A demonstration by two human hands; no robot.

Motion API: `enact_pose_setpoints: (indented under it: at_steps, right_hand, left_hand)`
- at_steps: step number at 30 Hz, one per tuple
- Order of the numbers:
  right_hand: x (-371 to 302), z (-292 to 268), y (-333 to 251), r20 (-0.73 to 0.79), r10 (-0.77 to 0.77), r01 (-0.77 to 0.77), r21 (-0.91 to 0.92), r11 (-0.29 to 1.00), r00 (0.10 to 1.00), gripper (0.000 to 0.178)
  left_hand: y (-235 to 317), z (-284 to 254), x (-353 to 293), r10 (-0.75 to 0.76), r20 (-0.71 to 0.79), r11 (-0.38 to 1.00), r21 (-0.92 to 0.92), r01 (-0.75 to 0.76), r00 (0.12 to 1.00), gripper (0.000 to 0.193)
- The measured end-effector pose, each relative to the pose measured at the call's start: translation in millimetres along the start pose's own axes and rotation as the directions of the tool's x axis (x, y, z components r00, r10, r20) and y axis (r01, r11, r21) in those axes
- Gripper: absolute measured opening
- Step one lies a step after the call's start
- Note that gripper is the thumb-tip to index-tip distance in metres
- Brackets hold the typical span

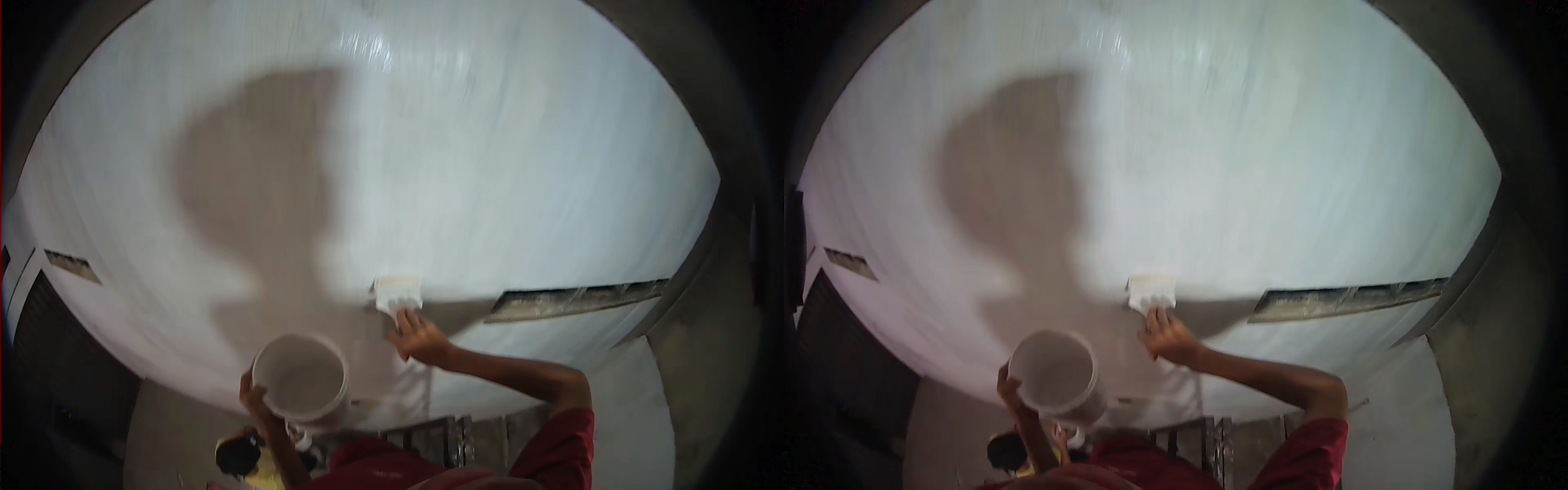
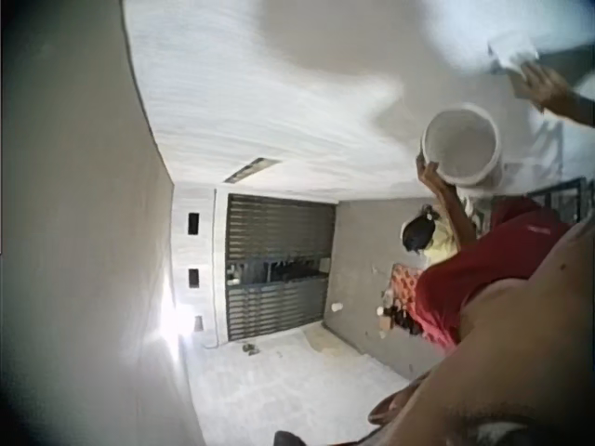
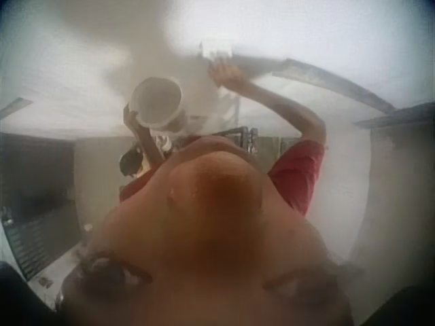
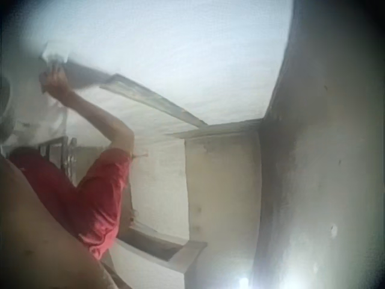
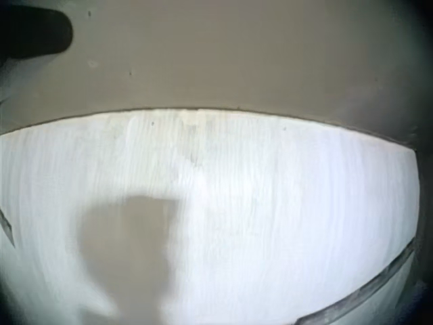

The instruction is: The recorder is painting a ceiling with white paint using a brush while standing on a ladder.

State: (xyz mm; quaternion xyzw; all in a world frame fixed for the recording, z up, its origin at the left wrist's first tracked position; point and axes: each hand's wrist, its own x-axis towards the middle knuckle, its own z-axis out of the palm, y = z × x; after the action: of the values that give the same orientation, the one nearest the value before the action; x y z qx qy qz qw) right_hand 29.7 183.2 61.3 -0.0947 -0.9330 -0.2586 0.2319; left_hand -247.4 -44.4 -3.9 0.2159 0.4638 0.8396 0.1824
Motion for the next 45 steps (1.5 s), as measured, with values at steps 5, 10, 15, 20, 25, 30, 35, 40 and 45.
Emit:
enact_pose_setpoints:
  at_steps: [5,10,15,20,25,30,35,40,45]
  right_hand:
    - [59,-129,68,-0.07,0.15,-0.144,0.079,0.986,0.986,0.024]
    - [144,-290,200,-0.558,-0.048,-0.112,-0.249,0.962,0.828,0.04]
    - [223,-359,253,-0.601,-0.163,-0.099,-0.38,0.92,0.782,0.008]
    - [236,-350,240,-0.419,-0.004,-0.197,-0.436,0.878,0.908,0.005]
    - [162,-204,182,-0.225,-0.067,-0.088,-0.614,0.785,0.972,0.027]
    - [60,-58,92,-0.141,0.053,-0.119,-0.518,0.847,0.989,0.041]
    - [-34,28,13,-0.033,0.136,-0.137,-0.041,0.99,0.99,0.035]
    - [-1,-62,36,0.217,0.391,-0.429,0.167,0.888,0.895,0.03]
    - [78,-222,167,-0.524,0.24,-0.324,-0.074,0.943,0.817,0.043]
  left_hand:
    - [13,-7,-3,-0.071,-0.125,0.997,-0.037,0.067,0.99,0.056]
    - [12,-1,1,-0.037,-0.156,0.999,-0.027,0.033,0.987,0.057]
    - [9,19,14,-0.017,-0.076,1.0,-0.016,0.016,0.997,0.058]
    - [12,25,16,-0.05,-0.032,0.998,-0.027,0.05,0.998,0.06]
    - [8,19,22,-0.095,-0.027,0.995,-0.047,0.093,0.995,0.061]
    - [4,17,25,-0.099,0.018,0.995,0.007,0.098,0.995,0.059]
    - [2,19,25,-0.103,0.043,0.994,0.027,0.102,0.994,0.061]
    - [7,1,16,-0.135,0.016,0.991,-0.017,0.135,0.991,0.063]
    - [8,0,15,-0.127,-0.024,0.991,0.037,0.127,0.992,0.062]
